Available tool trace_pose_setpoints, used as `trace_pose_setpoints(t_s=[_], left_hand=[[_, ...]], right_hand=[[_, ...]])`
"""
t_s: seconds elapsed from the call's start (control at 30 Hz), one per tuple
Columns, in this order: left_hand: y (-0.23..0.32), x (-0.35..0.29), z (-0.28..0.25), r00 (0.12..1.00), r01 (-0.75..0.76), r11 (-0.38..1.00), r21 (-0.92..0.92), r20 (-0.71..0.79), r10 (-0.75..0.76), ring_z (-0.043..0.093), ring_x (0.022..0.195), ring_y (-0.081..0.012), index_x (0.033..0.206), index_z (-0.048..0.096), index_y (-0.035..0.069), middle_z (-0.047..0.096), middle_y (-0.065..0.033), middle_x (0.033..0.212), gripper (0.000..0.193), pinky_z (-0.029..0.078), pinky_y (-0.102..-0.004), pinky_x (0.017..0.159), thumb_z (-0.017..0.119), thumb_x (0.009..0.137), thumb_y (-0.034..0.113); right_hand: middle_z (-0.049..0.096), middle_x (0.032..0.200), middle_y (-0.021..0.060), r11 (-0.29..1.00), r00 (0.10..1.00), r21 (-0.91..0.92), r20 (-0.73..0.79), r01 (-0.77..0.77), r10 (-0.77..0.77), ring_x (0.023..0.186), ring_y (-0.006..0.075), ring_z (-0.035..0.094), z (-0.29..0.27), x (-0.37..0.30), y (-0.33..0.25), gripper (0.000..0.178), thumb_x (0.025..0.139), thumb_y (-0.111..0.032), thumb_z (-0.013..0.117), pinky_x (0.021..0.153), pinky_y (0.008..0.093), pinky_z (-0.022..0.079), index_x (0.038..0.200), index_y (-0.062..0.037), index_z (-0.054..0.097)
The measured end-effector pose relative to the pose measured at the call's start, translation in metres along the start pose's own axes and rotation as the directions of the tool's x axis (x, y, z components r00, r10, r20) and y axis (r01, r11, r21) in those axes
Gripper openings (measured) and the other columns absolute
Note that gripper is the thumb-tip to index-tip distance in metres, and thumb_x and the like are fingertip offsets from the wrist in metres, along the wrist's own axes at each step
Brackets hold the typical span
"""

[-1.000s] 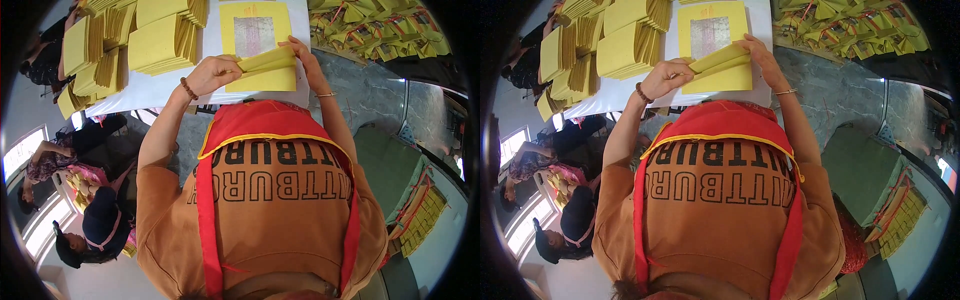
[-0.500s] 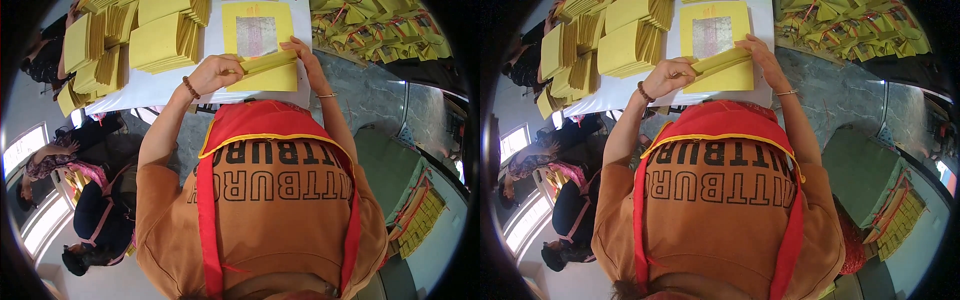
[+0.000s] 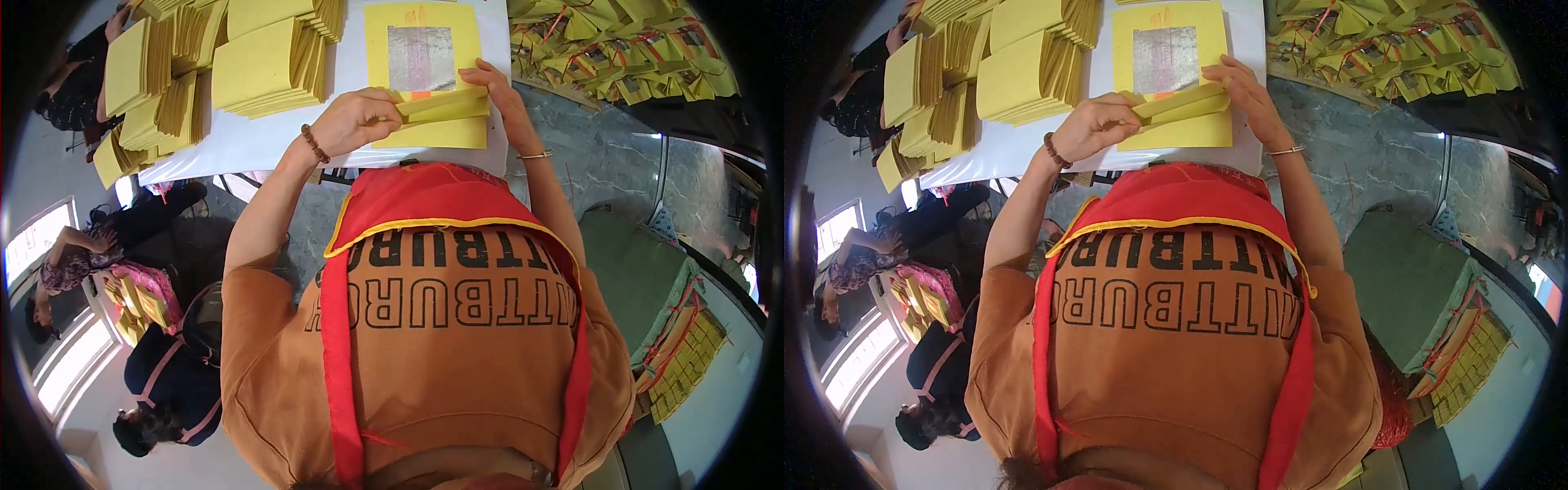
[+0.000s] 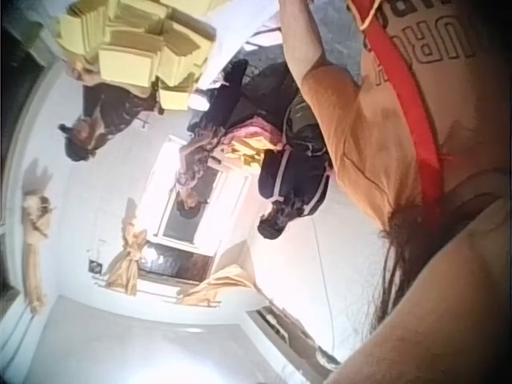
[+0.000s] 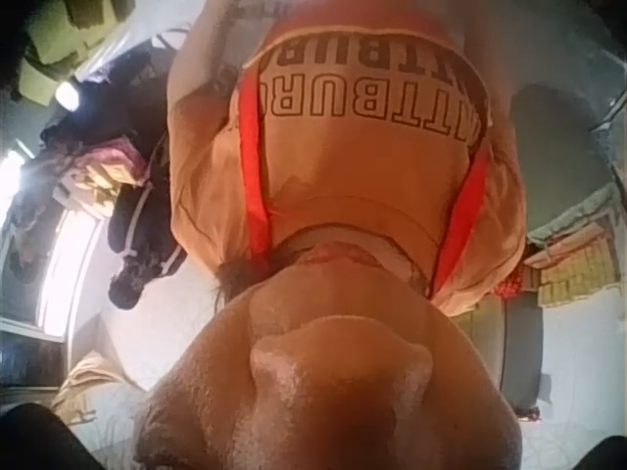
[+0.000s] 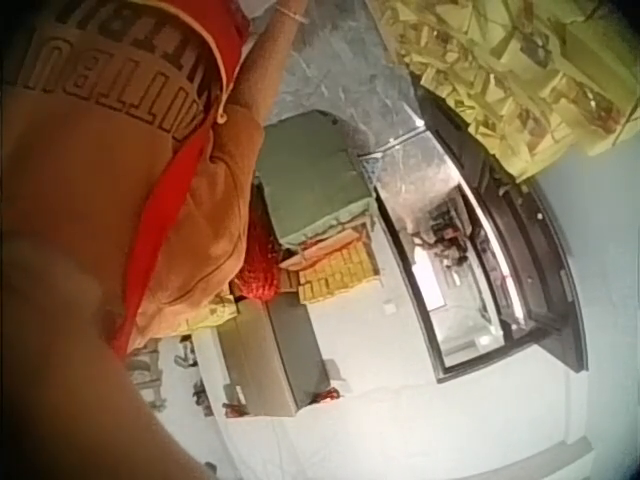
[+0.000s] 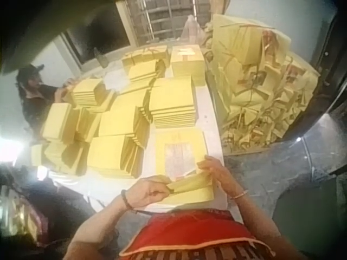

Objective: Folding individual yellow paper sheets over foil squares to assemble ceremonial paper bundles.

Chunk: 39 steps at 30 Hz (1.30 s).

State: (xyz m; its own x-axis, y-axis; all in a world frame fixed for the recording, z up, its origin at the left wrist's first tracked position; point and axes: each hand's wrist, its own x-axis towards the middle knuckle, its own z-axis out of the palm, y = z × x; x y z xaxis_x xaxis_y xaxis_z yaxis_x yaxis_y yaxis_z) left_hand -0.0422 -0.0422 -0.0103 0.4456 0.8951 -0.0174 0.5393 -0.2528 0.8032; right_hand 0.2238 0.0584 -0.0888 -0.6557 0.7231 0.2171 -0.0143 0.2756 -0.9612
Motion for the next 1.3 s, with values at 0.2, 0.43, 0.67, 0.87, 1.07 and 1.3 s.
trace_pose_setpoints(t_s=[0.2,0.43,0.67,0.87,1.07,1.3], left_hand=[[-0.005,-0.001,0.003,0.997,-0.055,0.995,0.079,-0.044,0.059,0.057,0.072,-0.0241,0.083,0.059,0.0,0.058,-0.0104,0.081,0.013,0.045,-0.0313,0.063,0.057,0.081,0.012],[0.001,-0.003,0.005,0.993,-0.039,0.992,0.118,-0.109,0.052,0.057,0.074,-0.0248,0.084,0.059,0.001,0.057,-0.0106,0.082,0.011,0.046,-0.0313,0.064,0.059,0.079,0.011],[-0.002,-0.008,0.022,0.931,-0.244,0.865,0.439,-0.145,0.336,0.058,0.08,-0.0289,0.087,0.058,0.003,0.059,-0.0121,0.097,0.012,0.048,-0.0328,0.068,0.064,0.076,0.008],[-0.009,-0.01,0.022,0.901,-0.239,0.883,0.403,-0.246,0.356,0.059,0.078,-0.0264,0.087,0.055,0.004,0.059,-0.0131,0.108,0.015,0.049,-0.0333,0.065,0.063,0.075,0.007],[-0.008,-0.009,0.02,0.911,-0.221,0.835,0.504,-0.199,0.361,0.061,0.081,-0.025,0.095,0.057,0.008,0.053,-0.0142,0.12,0.022,0.049,-0.0335,0.065,0.061,0.073,0.006],[0.008,-0.008,0.02,0.929,-0.318,0.665,0.675,0.082,0.361,0.052,0.101,-0.021,0.116,0.055,0.023,0.045,-0.0081,0.129,0.042,0.045,-0.0326,0.078,0.063,0.074,0.025]], right_hand=[[0.052,0.123,0.0048,1.0,1.0,0.002,0.003,-0.008,0.008,0.131,0.0244,0.026,0.001,0.001,-0.001,0.035,0.091,-0.028,0.043,0.107,0.0355,0.02,0.114,-0.0063,0.057],[0.052,0.124,0.0049,1.0,1.0,0.007,0.01,0.001,-0.001,0.131,0.0243,0.026,0.0,0.0,0.0,0.037,0.091,-0.031,0.043,0.107,0.0354,0.02,0.115,-0.0066,0.057],[0.05,0.127,0.0047,1.0,0.999,0.01,0.04,0.027,-0.027,0.132,0.0245,0.024,-0.003,0.0,0.004,0.045,0.088,-0.041,0.046,0.108,0.0371,0.019,0.118,-0.0081,0.055],[0.045,0.132,0.0044,0.997,1.0,0.076,0.005,0.012,-0.013,0.135,0.0227,0.019,0.004,-0.006,-0.011,0.063,0.072,-0.041,0.067,0.109,0.0382,0.018,0.124,-0.0107,0.049],[0.048,0.127,0.0043,0.93,0.994,-0.353,0.005,0.101,-0.106,0.129,0.025,0.032,0.005,0.002,-0.009,0.057,0.062,0.001,0.07,0.105,0.0356,0.028,0.115,-0.0117,0.055],[0.05,0.125,0.0038,0.929,0.993,-0.36,-0.039,0.087,-0.108,0.125,0.0256,0.036,0.008,0.002,-0.005,0.05,0.064,0.006,0.064,0.104,0.0353,0.03,0.11,-0.0109,0.057]])
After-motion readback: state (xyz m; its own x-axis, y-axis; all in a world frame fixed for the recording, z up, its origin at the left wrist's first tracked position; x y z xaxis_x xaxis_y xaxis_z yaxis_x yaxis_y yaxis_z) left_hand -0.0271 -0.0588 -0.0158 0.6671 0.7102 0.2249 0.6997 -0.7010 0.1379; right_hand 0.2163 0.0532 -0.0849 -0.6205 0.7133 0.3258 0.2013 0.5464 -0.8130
